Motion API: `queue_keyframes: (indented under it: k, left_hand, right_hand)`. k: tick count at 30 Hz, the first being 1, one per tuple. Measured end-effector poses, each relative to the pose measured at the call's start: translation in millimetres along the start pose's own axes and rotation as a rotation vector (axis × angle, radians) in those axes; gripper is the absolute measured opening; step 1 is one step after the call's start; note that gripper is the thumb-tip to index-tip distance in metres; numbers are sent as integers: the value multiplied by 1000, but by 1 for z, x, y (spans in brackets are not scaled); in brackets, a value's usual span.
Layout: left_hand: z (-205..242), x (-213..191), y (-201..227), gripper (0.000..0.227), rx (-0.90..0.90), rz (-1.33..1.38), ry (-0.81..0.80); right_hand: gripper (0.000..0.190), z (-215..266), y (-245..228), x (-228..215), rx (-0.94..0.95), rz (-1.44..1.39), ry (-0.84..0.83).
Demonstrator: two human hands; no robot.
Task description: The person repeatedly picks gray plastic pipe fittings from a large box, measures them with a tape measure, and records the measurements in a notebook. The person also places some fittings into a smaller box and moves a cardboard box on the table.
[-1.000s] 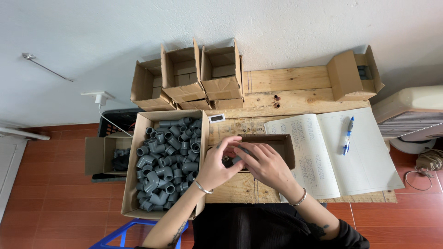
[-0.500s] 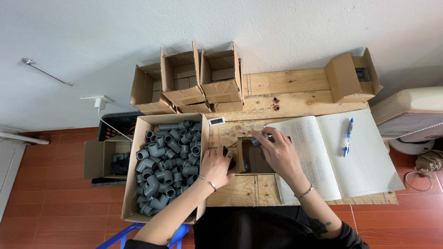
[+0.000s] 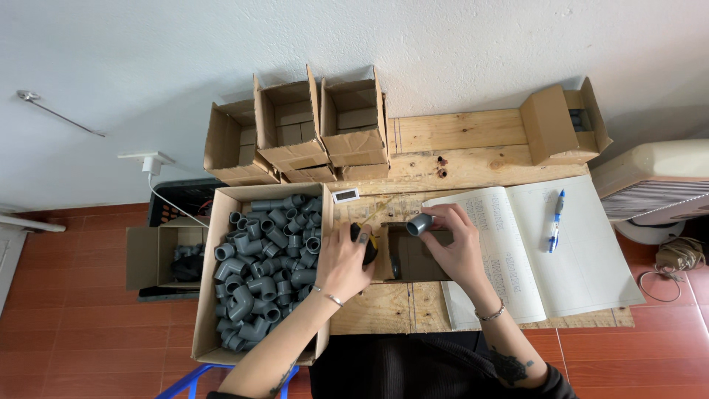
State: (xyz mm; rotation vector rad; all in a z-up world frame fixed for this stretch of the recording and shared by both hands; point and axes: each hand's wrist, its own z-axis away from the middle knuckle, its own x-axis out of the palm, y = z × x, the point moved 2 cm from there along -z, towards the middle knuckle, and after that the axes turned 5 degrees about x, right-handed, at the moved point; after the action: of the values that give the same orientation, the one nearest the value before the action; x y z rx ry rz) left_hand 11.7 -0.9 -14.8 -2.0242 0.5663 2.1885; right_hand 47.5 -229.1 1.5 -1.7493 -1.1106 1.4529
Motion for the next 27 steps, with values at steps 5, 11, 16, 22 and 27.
queue_keyframes:
  k: [5, 11, 16, 22, 27]
  left_hand:
    - [3, -41, -4, 69, 21, 403, 300]
    - [5, -41, 0, 78, 116, 1124, 182]
    - [11, -29, 8, 83, 125, 1263, 13]
    - [14, -36, 9, 81, 124, 1319, -126]
    - [14, -34, 8, 81, 113, 1323, -170]
  right_hand:
    - [44, -1, 4, 1, 103, -176, 6]
    - [46, -3, 9, 2, 198, -318, 0]
    - [47, -3, 14, 4, 241, -336, 6]
    - [45, -4, 9, 2, 269, -366, 0]
    - [44, -3, 8, 0, 257, -377, 15]
